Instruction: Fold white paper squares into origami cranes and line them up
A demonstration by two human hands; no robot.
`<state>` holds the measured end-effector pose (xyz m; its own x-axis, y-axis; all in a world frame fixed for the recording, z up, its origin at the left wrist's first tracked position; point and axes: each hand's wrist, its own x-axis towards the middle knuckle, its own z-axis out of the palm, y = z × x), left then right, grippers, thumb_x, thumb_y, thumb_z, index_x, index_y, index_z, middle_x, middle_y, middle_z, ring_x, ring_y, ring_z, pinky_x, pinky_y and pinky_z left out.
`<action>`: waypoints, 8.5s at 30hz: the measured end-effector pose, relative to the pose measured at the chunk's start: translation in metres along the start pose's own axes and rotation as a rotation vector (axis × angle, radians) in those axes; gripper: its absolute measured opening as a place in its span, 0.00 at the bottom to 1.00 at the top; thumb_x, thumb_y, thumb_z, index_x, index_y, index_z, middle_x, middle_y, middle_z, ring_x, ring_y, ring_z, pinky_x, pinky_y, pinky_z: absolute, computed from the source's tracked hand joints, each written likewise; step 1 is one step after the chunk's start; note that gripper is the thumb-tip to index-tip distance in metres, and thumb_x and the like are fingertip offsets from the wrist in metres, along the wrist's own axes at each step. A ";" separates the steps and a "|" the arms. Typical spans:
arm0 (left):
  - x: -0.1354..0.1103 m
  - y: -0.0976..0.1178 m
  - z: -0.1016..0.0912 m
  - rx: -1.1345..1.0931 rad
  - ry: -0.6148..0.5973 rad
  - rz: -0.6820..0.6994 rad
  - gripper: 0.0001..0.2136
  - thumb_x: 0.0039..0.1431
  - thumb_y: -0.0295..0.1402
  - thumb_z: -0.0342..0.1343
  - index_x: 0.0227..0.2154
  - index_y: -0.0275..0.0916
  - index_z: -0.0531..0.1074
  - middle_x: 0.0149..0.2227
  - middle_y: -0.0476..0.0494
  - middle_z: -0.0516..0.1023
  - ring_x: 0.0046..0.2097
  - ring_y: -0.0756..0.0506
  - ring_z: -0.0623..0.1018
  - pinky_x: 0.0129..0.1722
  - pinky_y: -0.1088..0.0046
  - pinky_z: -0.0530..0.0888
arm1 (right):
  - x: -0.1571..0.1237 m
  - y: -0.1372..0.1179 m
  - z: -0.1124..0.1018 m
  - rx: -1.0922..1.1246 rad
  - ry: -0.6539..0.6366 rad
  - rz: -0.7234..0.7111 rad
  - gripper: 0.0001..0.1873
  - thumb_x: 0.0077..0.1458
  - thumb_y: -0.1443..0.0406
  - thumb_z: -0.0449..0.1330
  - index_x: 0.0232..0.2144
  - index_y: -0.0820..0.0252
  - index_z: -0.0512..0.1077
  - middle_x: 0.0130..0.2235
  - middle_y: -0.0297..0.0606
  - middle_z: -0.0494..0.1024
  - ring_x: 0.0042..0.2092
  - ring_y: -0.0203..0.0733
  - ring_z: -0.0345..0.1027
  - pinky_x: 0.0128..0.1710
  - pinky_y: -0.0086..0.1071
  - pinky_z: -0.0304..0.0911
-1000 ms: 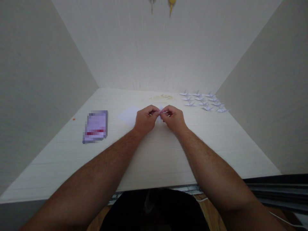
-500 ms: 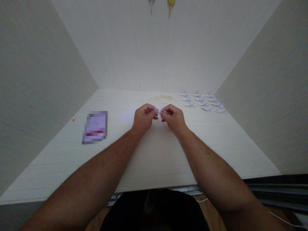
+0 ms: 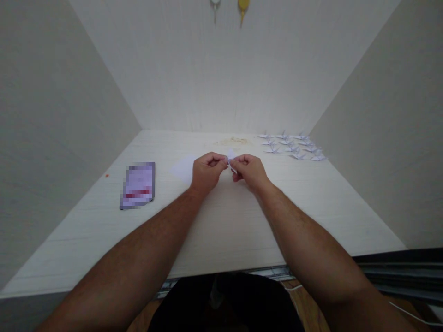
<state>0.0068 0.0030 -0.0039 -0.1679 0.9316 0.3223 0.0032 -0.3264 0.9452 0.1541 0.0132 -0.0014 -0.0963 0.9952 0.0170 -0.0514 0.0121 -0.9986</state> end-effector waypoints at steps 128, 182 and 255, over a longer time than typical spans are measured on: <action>-0.002 0.000 0.004 -0.285 -0.101 -0.347 0.11 0.47 0.35 0.66 0.26 0.37 0.70 0.25 0.46 0.76 0.26 0.49 0.76 0.27 0.72 0.72 | 0.002 0.001 -0.004 -0.010 0.013 -0.284 0.14 0.44 0.60 0.69 0.35 0.57 0.78 0.29 0.31 0.77 0.30 0.34 0.68 0.33 0.32 0.70; 0.006 0.000 -0.005 -0.516 -0.109 -0.458 0.07 0.53 0.30 0.64 0.28 0.34 0.72 0.29 0.44 0.80 0.31 0.49 0.81 0.33 0.74 0.76 | 0.003 0.003 -0.007 0.244 -0.069 -0.027 0.17 0.40 0.57 0.73 0.23 0.61 0.72 0.20 0.29 0.74 0.20 0.31 0.66 0.23 0.28 0.68; 0.011 -0.003 -0.005 -0.671 0.078 -0.559 0.07 0.66 0.32 0.55 0.32 0.36 0.73 0.31 0.44 0.82 0.38 0.49 0.83 0.45 0.72 0.78 | 0.004 0.008 -0.004 0.044 0.281 -0.111 0.09 0.52 0.60 0.64 0.29 0.56 0.67 0.21 0.25 0.69 0.20 0.31 0.59 0.21 0.27 0.60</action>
<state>0.0003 0.0134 -0.0035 -0.0389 0.9777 -0.2065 -0.6765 0.1264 0.7255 0.1573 0.0177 -0.0093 0.1909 0.9759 0.1054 -0.0897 0.1243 -0.9882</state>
